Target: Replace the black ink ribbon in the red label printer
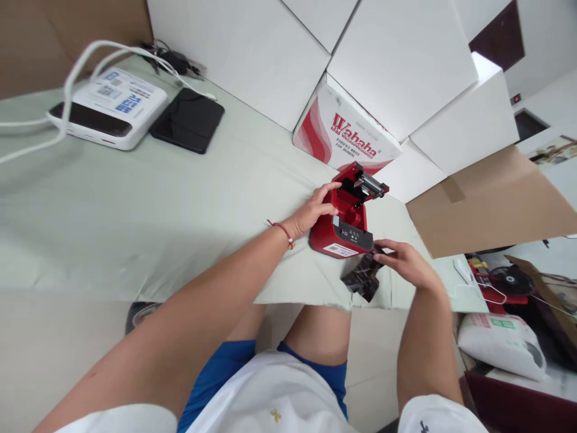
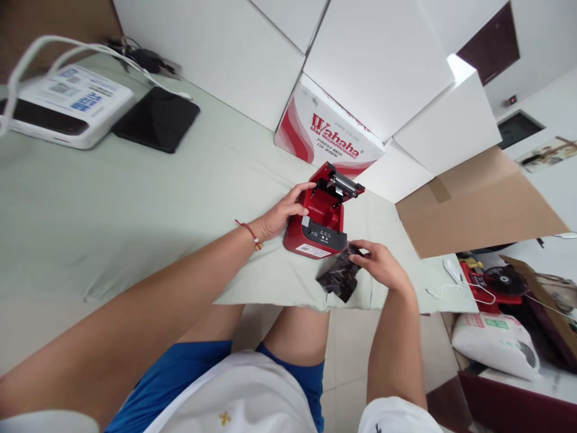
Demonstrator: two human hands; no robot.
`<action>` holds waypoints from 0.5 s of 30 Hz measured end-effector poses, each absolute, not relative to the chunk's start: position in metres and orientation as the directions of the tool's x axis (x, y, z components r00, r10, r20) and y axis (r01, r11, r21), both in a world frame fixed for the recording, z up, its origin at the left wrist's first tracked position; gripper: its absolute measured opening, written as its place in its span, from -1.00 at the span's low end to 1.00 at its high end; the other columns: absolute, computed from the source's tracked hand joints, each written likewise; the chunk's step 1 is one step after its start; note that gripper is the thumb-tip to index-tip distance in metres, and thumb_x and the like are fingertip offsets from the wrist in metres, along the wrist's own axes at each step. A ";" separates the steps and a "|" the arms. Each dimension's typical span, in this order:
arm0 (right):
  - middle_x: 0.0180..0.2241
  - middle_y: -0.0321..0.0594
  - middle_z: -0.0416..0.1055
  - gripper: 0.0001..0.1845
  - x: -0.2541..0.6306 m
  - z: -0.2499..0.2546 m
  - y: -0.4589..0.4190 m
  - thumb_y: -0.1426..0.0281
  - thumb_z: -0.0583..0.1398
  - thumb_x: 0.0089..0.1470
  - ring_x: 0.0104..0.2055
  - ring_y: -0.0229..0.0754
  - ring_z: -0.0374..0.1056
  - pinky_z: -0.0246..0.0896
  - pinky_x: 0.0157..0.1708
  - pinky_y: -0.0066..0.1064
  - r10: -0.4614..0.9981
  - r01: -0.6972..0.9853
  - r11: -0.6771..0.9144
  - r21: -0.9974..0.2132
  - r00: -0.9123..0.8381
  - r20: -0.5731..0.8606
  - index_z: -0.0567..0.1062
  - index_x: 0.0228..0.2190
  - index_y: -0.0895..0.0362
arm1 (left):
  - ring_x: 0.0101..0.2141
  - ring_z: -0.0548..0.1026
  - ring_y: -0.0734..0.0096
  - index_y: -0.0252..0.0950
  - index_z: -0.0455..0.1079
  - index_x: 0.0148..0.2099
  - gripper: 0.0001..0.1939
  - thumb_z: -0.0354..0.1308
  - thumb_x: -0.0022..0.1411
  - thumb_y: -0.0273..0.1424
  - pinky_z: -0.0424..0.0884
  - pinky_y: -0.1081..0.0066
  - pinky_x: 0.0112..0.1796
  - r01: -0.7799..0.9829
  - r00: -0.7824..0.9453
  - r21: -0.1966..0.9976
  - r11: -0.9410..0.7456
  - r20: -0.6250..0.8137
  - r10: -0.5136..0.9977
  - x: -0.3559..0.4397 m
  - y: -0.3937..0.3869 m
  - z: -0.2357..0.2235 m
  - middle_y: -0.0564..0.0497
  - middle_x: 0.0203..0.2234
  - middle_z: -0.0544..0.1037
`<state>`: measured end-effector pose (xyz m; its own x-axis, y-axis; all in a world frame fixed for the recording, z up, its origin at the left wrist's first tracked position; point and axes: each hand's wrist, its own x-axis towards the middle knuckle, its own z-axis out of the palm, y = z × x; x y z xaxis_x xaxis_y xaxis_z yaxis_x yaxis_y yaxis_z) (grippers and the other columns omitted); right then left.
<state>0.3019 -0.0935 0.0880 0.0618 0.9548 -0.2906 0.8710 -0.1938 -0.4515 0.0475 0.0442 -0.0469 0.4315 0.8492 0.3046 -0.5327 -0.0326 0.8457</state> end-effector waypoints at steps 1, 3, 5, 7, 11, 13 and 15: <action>-0.02 -0.10 0.72 -0.47 0.307 0.106 -0.099 0.06 0.39 0.15 -0.07 0.02 0.63 0.53 0.00 -0.18 0.952 0.850 -0.218 -0.480 0.076 -0.297 0.71 0.07 0.06 | 0.21 0.48 -0.03 -0.01 0.37 0.39 -0.21 0.21 0.06 -0.34 0.39 -0.12 0.33 -0.546 0.442 0.837 0.001 0.288 0.849 0.047 0.043 -0.045 -0.03 0.33 0.44; -0.05 -0.10 0.73 -0.40 0.311 0.139 -0.106 0.00 0.48 0.07 -0.06 0.03 0.63 0.54 0.02 -0.19 0.961 0.806 -0.234 -0.544 0.105 -0.258 0.72 0.06 0.04 | 0.20 0.49 -0.02 0.01 0.37 0.38 -0.20 0.23 0.05 -0.35 0.38 -0.13 0.34 -0.572 0.466 0.818 0.067 0.256 0.847 0.047 0.041 -0.042 -0.02 0.33 0.44; -0.04 -0.10 0.73 -0.39 0.304 0.159 -0.105 -0.02 0.52 0.01 -0.03 0.03 0.63 0.54 0.05 -0.18 0.977 0.772 -0.197 -0.605 0.103 -0.188 0.74 0.04 0.01 | 0.23 0.49 -0.03 0.02 0.37 0.37 -0.22 0.25 0.05 -0.35 0.36 -0.15 0.36 -0.583 0.474 0.807 0.092 0.246 0.845 0.046 0.040 -0.040 -0.01 0.33 0.44; 0.01 -0.11 0.72 -0.43 0.286 0.163 -0.093 -0.01 0.51 0.04 0.02 0.04 0.62 0.53 0.11 -0.15 0.987 0.762 -0.135 -0.634 0.047 -0.154 0.74 0.02 -0.02 | 0.28 0.45 -0.05 0.02 0.36 0.36 -0.23 0.26 0.06 -0.36 0.33 -0.16 0.38 -0.591 0.476 0.801 0.097 0.248 0.844 0.045 0.039 -0.038 -0.02 0.34 0.44; 0.11 -0.15 0.68 -0.56 0.244 0.138 -0.048 0.17 0.41 0.17 0.13 0.06 0.59 0.46 0.25 -0.05 0.987 0.830 -0.030 -0.557 -0.064 -0.148 0.73 0.06 0.00 | 0.36 0.38 -0.09 -0.07 0.31 0.38 -0.18 0.26 0.03 -0.38 0.25 -0.15 0.43 -0.607 0.472 0.787 0.111 0.244 0.847 0.043 0.038 -0.034 -0.06 0.38 0.42; 0.07 -0.15 0.69 -0.59 0.227 0.122 -0.026 0.29 0.37 0.17 0.04 0.02 0.60 0.49 0.18 -0.07 0.990 0.884 -0.015 -0.468 -0.053 -0.133 0.72 0.06 0.04 | 0.38 0.35 -0.09 -0.12 0.29 0.39 -0.15 0.25 0.00 -0.37 0.21 -0.12 0.45 -0.598 0.457 0.796 0.088 0.248 0.854 0.043 0.039 -0.034 -0.10 0.39 0.40; -0.01 -0.16 0.72 -0.61 0.216 0.110 -0.009 0.39 0.34 0.16 -0.05 -0.01 0.61 0.51 0.08 -0.14 0.985 0.926 0.011 -0.377 -0.074 -0.153 0.74 0.03 0.06 | 0.39 0.33 -0.09 -0.11 0.31 0.40 -0.14 0.24 -0.01 -0.37 0.19 -0.10 0.46 -0.578 0.442 0.815 0.049 0.262 0.858 0.044 0.040 -0.036 -0.09 0.39 0.40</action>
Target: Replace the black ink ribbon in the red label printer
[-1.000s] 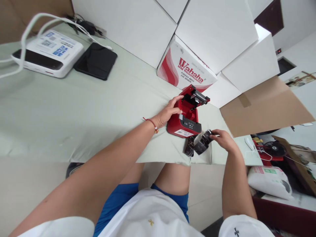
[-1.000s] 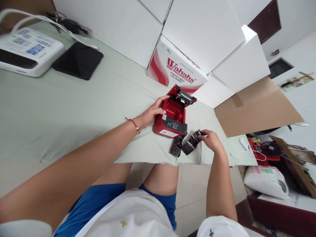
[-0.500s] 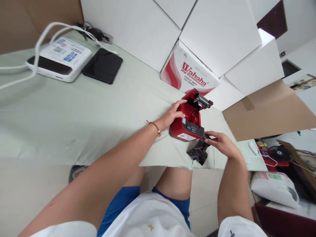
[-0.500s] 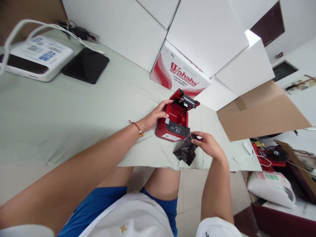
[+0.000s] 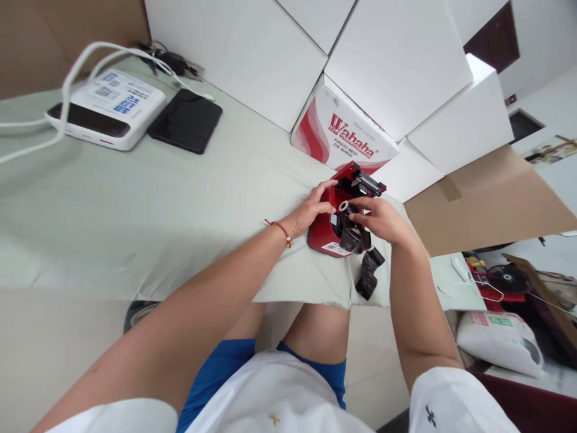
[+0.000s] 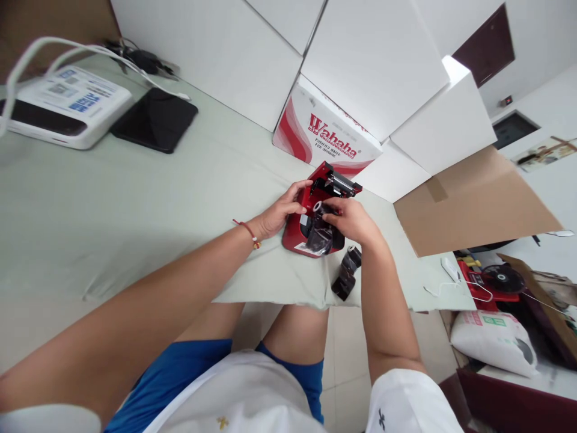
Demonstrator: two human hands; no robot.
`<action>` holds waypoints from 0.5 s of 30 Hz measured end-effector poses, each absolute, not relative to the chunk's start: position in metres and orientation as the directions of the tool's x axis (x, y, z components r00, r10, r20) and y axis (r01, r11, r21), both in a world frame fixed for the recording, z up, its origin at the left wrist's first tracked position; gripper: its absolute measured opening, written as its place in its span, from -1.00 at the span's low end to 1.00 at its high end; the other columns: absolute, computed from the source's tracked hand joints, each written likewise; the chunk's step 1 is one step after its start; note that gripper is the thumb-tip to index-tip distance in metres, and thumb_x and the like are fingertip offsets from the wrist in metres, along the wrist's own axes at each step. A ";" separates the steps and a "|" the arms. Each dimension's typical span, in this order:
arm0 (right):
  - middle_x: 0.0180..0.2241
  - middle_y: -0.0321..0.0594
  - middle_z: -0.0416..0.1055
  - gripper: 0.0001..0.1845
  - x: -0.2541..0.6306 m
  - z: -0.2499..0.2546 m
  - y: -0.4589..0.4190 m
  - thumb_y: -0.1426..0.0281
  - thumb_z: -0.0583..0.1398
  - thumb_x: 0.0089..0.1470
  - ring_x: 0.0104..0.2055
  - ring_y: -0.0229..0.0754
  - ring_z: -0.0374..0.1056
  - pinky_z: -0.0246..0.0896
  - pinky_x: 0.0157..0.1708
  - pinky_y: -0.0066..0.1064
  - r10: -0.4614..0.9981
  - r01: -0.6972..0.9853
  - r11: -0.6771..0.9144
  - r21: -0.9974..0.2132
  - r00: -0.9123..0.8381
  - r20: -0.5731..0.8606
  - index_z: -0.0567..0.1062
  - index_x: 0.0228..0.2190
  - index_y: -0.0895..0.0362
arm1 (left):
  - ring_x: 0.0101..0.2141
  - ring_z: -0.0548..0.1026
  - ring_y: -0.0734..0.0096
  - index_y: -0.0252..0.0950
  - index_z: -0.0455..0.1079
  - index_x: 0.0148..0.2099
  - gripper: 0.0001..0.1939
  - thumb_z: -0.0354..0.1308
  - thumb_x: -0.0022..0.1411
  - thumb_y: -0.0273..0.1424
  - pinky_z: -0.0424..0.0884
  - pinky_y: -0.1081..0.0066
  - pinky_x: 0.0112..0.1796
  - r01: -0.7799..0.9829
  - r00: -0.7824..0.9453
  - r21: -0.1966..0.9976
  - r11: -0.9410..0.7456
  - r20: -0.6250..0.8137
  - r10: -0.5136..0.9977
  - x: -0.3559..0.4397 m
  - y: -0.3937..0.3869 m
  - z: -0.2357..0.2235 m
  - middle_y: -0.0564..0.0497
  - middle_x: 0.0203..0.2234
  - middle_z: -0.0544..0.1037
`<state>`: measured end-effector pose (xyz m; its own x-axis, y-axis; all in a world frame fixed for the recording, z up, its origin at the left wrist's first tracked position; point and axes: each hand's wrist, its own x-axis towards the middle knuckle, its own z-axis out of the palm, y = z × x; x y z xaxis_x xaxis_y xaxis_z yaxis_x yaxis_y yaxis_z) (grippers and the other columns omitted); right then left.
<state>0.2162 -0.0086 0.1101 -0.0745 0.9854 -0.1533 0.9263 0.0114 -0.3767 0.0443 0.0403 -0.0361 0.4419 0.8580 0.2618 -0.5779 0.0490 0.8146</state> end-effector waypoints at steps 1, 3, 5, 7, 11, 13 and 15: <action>-0.04 -0.17 0.72 -0.62 0.213 0.106 -0.002 0.43 0.34 0.14 -0.07 -0.02 0.61 0.50 0.05 -0.18 0.979 0.940 0.032 -0.341 -0.098 -0.179 0.74 0.00 0.06 | 0.39 0.32 -0.09 -0.08 0.33 0.40 -0.15 0.23 0.00 -0.37 0.19 -0.10 0.46 -0.567 0.436 0.823 0.030 0.269 0.859 0.045 0.041 -0.037 -0.07 0.38 0.41; -0.09 -0.20 0.73 -0.61 0.208 0.101 0.009 0.50 0.32 0.11 -0.10 -0.04 0.61 0.48 0.01 -0.25 0.959 0.957 0.068 -0.282 -0.140 -0.244 0.76 -0.04 0.04 | 0.40 0.30 -0.09 -0.02 0.35 0.40 -0.16 0.22 0.01 -0.36 0.19 -0.10 0.45 -0.547 0.425 0.837 -0.005 0.282 0.860 0.046 0.043 -0.040 -0.02 0.37 0.43; -0.16 -0.23 0.74 -0.60 0.207 0.098 0.017 0.53 0.30 0.10 -0.16 -0.06 0.60 0.46 -0.04 -0.28 0.934 0.970 0.093 -0.225 -0.164 -0.318 0.77 -0.07 0.03 | 0.40 0.29 -0.09 0.01 0.36 0.40 -0.16 0.21 0.02 -0.36 0.18 -0.10 0.45 -0.531 0.418 0.847 -0.026 0.288 0.861 0.048 0.045 -0.043 0.01 0.36 0.43; -0.26 -0.26 0.72 -0.63 0.207 0.098 0.024 0.51 0.28 0.11 -0.23 -0.08 0.57 0.44 -0.11 -0.30 0.907 0.976 0.132 -0.171 -0.189 -0.378 0.78 -0.11 0.01 | 0.40 0.28 -0.08 0.01 0.36 0.40 -0.15 0.21 0.02 -0.37 0.17 -0.10 0.45 -0.525 0.418 0.851 -0.028 0.287 0.862 0.049 0.046 -0.045 0.01 0.36 0.43; -0.34 -0.26 0.70 -0.71 0.208 0.101 0.030 0.45 0.28 0.13 -0.32 -0.11 0.51 0.40 -0.20 -0.33 0.881 0.971 0.197 -0.132 -0.234 -0.410 0.79 -0.18 0.01 | 0.40 0.29 -0.07 0.01 0.35 0.41 -0.14 0.21 0.01 -0.37 0.17 -0.09 0.45 -0.521 0.418 0.853 -0.021 0.276 0.865 0.050 0.047 -0.045 0.02 0.37 0.41; -0.30 -0.24 0.71 -0.70 0.208 0.106 0.025 0.42 0.26 0.19 -0.31 -0.13 0.51 0.40 -0.19 -0.33 0.881 0.966 0.213 -0.149 -0.255 -0.397 0.78 -0.15 0.02 | 0.38 0.30 -0.08 0.00 0.34 0.42 -0.13 0.22 0.00 -0.37 0.20 -0.09 0.44 -0.516 0.418 0.857 -0.015 0.267 0.868 0.050 0.047 -0.044 0.00 0.36 0.42; -0.23 -0.24 0.72 -0.66 0.208 0.112 0.015 0.38 0.22 0.25 -0.26 -0.13 0.53 0.43 -0.16 -0.33 0.893 0.958 0.208 -0.199 -0.269 -0.360 0.77 -0.06 0.03 | 0.36 0.31 -0.08 -0.02 0.34 0.42 -0.12 0.22 -0.01 -0.37 0.23 -0.09 0.42 -0.511 0.418 0.860 -0.010 0.259 0.871 0.051 0.047 -0.044 -0.01 0.35 0.43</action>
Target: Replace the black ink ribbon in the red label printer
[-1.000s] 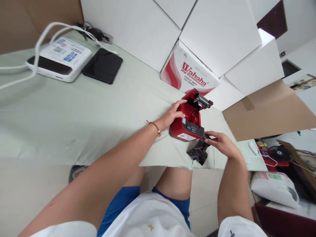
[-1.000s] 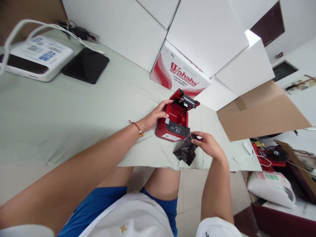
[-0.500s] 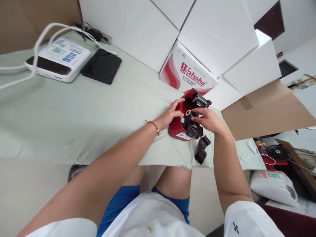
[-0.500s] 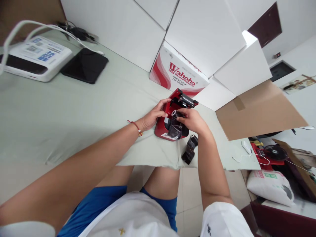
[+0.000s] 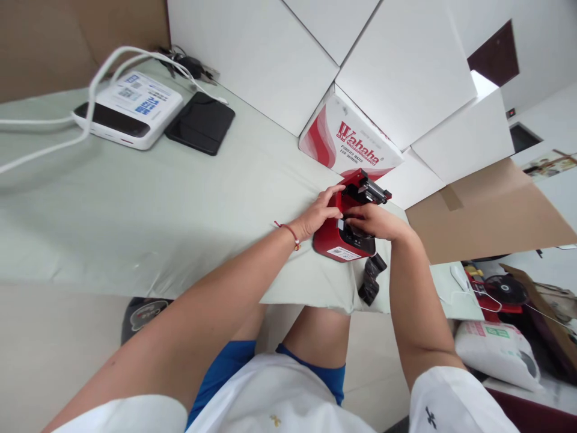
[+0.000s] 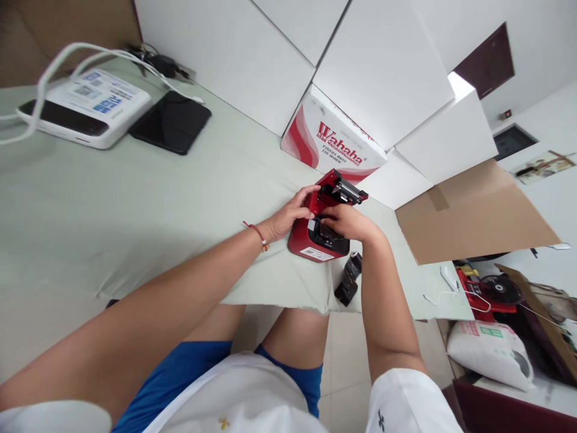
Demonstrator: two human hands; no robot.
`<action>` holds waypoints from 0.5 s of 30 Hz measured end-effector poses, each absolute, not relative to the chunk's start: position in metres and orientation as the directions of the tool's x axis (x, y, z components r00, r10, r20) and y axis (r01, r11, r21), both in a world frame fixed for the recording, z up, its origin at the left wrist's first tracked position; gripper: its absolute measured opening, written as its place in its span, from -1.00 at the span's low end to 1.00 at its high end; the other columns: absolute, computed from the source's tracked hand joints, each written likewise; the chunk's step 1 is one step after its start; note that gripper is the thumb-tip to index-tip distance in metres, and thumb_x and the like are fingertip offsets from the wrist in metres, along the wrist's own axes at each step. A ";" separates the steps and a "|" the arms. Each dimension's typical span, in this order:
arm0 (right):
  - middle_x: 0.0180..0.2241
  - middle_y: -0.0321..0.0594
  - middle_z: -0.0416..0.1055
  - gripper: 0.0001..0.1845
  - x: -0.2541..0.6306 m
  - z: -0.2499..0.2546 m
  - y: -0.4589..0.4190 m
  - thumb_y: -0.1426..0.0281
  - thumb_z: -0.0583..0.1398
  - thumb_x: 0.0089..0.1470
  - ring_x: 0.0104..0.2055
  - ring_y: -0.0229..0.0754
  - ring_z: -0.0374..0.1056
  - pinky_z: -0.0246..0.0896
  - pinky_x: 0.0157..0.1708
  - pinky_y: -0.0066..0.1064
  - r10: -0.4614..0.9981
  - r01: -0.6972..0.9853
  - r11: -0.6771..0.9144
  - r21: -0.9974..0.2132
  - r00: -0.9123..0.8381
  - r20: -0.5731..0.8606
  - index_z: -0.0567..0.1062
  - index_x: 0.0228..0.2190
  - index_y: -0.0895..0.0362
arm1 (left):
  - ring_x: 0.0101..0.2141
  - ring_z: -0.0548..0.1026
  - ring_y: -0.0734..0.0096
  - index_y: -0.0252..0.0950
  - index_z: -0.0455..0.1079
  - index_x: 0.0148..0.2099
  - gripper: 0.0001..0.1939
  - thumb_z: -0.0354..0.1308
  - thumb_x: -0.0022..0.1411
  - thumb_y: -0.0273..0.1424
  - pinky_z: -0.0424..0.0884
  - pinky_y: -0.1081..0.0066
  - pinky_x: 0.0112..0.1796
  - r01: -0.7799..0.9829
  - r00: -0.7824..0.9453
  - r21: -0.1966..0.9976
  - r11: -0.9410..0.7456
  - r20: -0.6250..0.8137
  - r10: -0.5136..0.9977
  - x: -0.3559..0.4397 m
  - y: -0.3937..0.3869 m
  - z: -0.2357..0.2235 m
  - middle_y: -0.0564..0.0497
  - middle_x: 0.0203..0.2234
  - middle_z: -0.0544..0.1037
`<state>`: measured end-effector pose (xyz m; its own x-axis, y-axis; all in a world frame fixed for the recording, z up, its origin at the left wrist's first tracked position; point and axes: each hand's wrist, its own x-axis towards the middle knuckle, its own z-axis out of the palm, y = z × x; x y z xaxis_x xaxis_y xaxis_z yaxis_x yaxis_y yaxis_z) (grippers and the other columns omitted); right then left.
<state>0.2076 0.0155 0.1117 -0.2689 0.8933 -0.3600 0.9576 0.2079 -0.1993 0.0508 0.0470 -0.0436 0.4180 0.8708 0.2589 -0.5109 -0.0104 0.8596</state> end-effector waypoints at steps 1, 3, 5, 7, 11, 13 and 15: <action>-0.20 -0.24 0.73 -0.64 0.208 0.115 0.009 0.36 0.22 0.27 -0.24 -0.14 0.54 0.44 -0.15 -0.33 0.906 0.954 0.191 -0.231 -0.262 -0.333 0.77 -0.03 0.03 | 0.35 0.32 -0.08 -0.02 0.34 0.42 -0.12 0.23 -0.01 -0.36 0.24 -0.09 0.41 -0.510 0.418 0.860 -0.008 0.256 0.872 0.051 0.047 -0.044 -0.01 0.34 0.44; -0.17 -0.23 0.73 -0.65 0.209 0.122 -0.003 0.32 0.23 0.28 -0.22 -0.13 0.55 0.46 -0.16 -0.32 0.943 0.946 0.138 -0.295 -0.216 -0.253 0.76 -0.03 0.04 | 0.34 0.34 -0.07 0.00 0.34 0.42 -0.12 0.23 -0.02 -0.36 0.26 -0.10 0.40 -0.511 0.423 0.860 -0.001 0.252 0.871 0.051 0.047 -0.044 -0.01 0.35 0.43; -0.16 -0.20 0.72 -0.68 0.211 0.127 -0.013 0.25 0.24 0.29 -0.20 -0.12 0.57 0.48 -0.12 -0.29 0.985 0.922 0.107 -0.372 -0.150 -0.090 0.76 -0.09 0.06 | 0.33 0.35 -0.07 0.01 0.34 0.42 -0.12 0.22 -0.01 -0.36 0.26 -0.11 0.40 -0.517 0.429 0.856 0.006 0.253 0.867 0.052 0.048 -0.045 -0.01 0.35 0.43; -0.14 -0.14 0.72 -0.64 0.215 0.127 -0.017 0.16 0.22 0.34 -0.14 -0.09 0.58 0.50 -0.02 -0.24 0.982 0.893 0.139 -0.429 -0.068 0.176 0.75 -0.11 0.09 | 0.35 0.34 -0.08 0.02 0.33 0.42 -0.12 0.22 0.00 -0.35 0.25 -0.12 0.41 -0.535 0.431 0.845 0.003 0.270 0.861 0.052 0.048 -0.046 -0.01 0.37 0.42; 0.11 0.03 0.65 -0.46 0.231 0.113 -0.007 0.05 0.15 0.41 0.16 0.06 0.50 0.41 0.22 -0.06 0.837 0.949 0.187 -0.256 -0.018 0.547 0.65 0.15 0.10 | 0.45 0.26 -0.10 0.00 0.26 0.48 -0.09 0.22 0.04 -0.35 0.19 -0.10 0.46 -0.585 0.411 0.810 -0.026 0.325 0.852 0.052 0.045 -0.042 -0.02 0.45 0.35; 0.25 0.09 0.57 -0.35 0.238 0.101 -0.002 -0.02 0.11 0.42 0.32 0.13 0.39 0.28 0.36 0.05 0.841 0.971 0.165 -0.173 -0.047 0.538 0.56 0.27 0.12 | 0.54 0.12 -0.10 -0.02 0.18 0.54 -0.06 0.24 0.11 -0.32 0.09 -0.07 0.51 -0.579 0.380 0.814 -0.041 0.314 0.870 0.050 0.043 -0.038 -0.04 0.52 0.26; 0.30 0.10 0.53 -0.30 0.242 0.091 -0.003 -0.06 0.05 0.45 0.39 0.13 0.35 0.19 0.43 0.08 0.866 0.969 0.160 -0.186 -0.047 0.498 0.54 0.29 0.13 | 0.61 -0.04 -0.04 -0.05 0.13 0.58 -0.08 0.25 0.21 -0.24 -0.06 -0.03 0.56 -0.552 0.320 0.831 -0.072 0.291 0.902 0.047 0.042 -0.034 -0.05 0.59 0.14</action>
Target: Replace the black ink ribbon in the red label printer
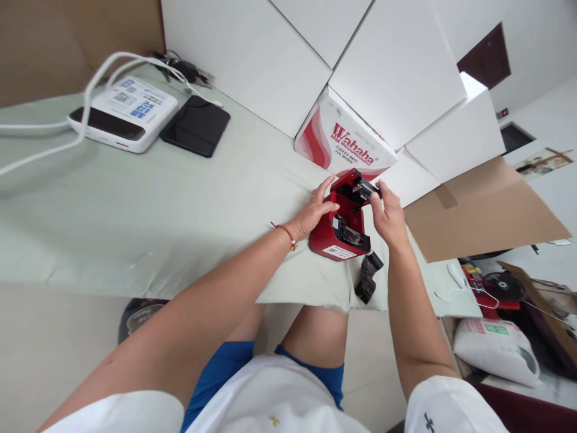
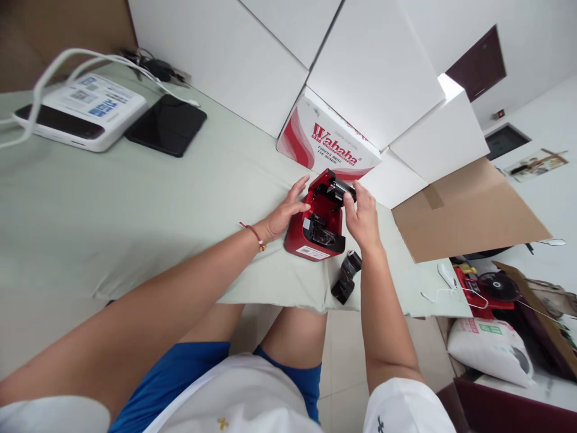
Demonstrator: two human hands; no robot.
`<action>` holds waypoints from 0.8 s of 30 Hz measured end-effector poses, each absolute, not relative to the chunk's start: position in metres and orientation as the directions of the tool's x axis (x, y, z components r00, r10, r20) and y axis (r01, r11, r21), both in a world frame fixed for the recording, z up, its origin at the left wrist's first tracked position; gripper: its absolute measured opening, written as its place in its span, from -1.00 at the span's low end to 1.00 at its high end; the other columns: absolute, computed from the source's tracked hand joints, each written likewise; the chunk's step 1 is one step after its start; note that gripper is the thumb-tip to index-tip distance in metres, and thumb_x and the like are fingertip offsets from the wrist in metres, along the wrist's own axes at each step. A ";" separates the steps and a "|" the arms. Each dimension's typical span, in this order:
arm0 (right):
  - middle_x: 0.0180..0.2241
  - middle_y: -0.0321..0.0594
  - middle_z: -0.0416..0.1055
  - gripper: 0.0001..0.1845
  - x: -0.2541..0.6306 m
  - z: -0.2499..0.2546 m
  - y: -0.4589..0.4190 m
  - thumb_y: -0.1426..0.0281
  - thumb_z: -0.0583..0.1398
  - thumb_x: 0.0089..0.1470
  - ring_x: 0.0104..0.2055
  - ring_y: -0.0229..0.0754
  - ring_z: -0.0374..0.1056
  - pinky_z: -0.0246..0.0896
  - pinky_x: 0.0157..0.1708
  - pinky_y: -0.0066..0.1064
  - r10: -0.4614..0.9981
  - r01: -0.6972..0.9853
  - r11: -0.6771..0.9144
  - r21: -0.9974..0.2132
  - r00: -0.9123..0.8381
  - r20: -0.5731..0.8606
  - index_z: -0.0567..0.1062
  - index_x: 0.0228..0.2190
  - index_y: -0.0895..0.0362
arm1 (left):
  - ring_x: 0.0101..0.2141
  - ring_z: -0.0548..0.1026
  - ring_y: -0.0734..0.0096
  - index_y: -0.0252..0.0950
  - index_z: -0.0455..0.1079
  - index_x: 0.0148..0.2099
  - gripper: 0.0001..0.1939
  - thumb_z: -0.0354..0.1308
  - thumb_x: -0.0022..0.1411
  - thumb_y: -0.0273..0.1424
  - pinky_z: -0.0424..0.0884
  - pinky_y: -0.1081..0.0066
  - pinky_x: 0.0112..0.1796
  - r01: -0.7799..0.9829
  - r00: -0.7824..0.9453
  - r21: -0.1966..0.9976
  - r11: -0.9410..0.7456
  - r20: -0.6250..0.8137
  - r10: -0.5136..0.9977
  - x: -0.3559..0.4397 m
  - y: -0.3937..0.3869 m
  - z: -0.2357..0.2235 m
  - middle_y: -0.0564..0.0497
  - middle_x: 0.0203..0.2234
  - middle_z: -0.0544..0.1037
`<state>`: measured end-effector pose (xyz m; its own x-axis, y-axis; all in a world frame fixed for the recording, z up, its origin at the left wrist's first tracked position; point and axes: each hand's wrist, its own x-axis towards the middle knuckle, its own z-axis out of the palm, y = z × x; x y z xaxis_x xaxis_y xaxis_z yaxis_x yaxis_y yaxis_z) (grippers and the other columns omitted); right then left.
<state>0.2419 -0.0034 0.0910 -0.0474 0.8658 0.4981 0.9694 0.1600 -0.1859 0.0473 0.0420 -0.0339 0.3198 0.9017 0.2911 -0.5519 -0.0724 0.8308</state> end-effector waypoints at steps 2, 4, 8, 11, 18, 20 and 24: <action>0.25 0.08 0.57 -0.31 0.240 0.086 -0.014 -0.07 -0.01 0.49 0.35 0.08 0.41 0.24 0.41 0.00 0.877 0.956 0.155 -0.248 -0.018 0.480 0.60 0.23 0.11 | 0.64 -0.13 0.06 -0.04 0.16 0.57 -0.18 0.21 0.32 -0.13 -0.16 0.02 0.58 -0.531 0.265 0.840 -0.113 0.291 0.919 0.044 0.042 -0.030 -0.01 0.62 0.07; 0.14 0.02 0.64 -0.32 0.236 0.083 -0.030 -0.08 -0.04 0.52 0.24 0.03 0.50 0.34 0.32 -0.11 0.881 0.943 0.153 -0.295 0.004 0.473 0.69 0.10 0.08 | 0.64 -0.13 0.11 0.02 0.28 0.50 -0.33 0.12 0.42 -0.06 -0.18 0.03 0.58 -0.533 0.256 0.836 -0.133 0.309 0.916 0.042 0.043 -0.026 0.06 0.61 0.11; -0.02 -0.05 0.67 -0.29 0.228 0.077 -0.057 -0.15 0.00 0.49 0.04 -0.04 0.59 0.47 0.10 -0.21 0.926 0.917 0.171 -0.361 -0.024 0.377 0.78 -0.13 0.04 | 0.63 -0.09 0.05 -0.10 0.62 0.13 -0.48 -0.04 0.51 0.04 -0.13 0.02 0.58 -0.495 0.336 0.860 -0.119 0.316 0.887 0.041 0.043 -0.026 -0.02 0.51 0.27; -0.07 -0.06 0.65 -0.29 0.228 0.066 -0.067 -0.15 0.02 0.49 0.06 -0.04 0.59 0.47 0.10 -0.21 0.937 0.892 0.168 -0.420 -0.013 0.348 0.79 -0.15 0.03 | 0.61 -0.03 0.02 -0.19 0.66 -0.14 -0.42 -0.06 0.51 0.07 -0.17 0.05 0.58 -0.435 0.374 0.886 -0.159 0.339 0.863 0.044 0.042 -0.029 -0.13 0.41 0.37; -0.13 -0.09 0.61 -0.35 0.230 0.048 -0.072 -0.12 0.03 0.49 0.11 -0.03 0.58 0.47 0.15 -0.16 0.927 0.863 0.195 -0.467 -0.007 0.375 0.78 -0.13 -0.01 | 0.61 -0.03 -0.01 -0.16 0.61 -0.17 -0.74 0.25 0.26 -0.12 -0.20 0.03 0.58 -0.468 0.434 0.870 -0.152 0.376 0.819 0.038 0.039 -0.029 -0.11 0.30 0.47; -0.13 -0.08 0.61 -0.37 0.230 0.046 -0.071 -0.09 0.05 0.50 0.10 -0.03 0.58 0.47 0.14 -0.16 0.919 0.852 0.206 -0.482 0.001 0.394 0.78 -0.13 0.01 | 0.62 -0.09 -0.07 -0.18 0.60 -0.12 -0.70 0.34 0.05 -0.27 -0.22 -0.02 0.58 -0.444 0.473 0.887 -0.128 0.353 0.807 0.034 0.039 -0.029 -0.10 0.44 0.33; -0.06 -0.06 0.64 -0.38 0.229 0.043 -0.073 -0.07 0.04 0.50 0.12 -0.03 0.57 0.45 0.21 -0.12 0.908 0.829 0.204 -0.521 0.038 0.417 0.76 -0.12 0.03 | 0.65 -0.21 -0.12 -0.14 0.57 0.11 -0.40 0.30 -0.06 -0.37 -0.27 -0.12 0.57 -0.419 0.503 0.900 -0.119 0.339 0.795 0.031 0.040 -0.032 -0.07 0.56 0.14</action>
<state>0.2293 -0.0733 0.0432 0.0384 0.9083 0.4166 0.8291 0.2037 -0.5206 0.0315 0.0400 -0.0319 0.5031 0.7948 0.3393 -0.4186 -0.1194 0.9003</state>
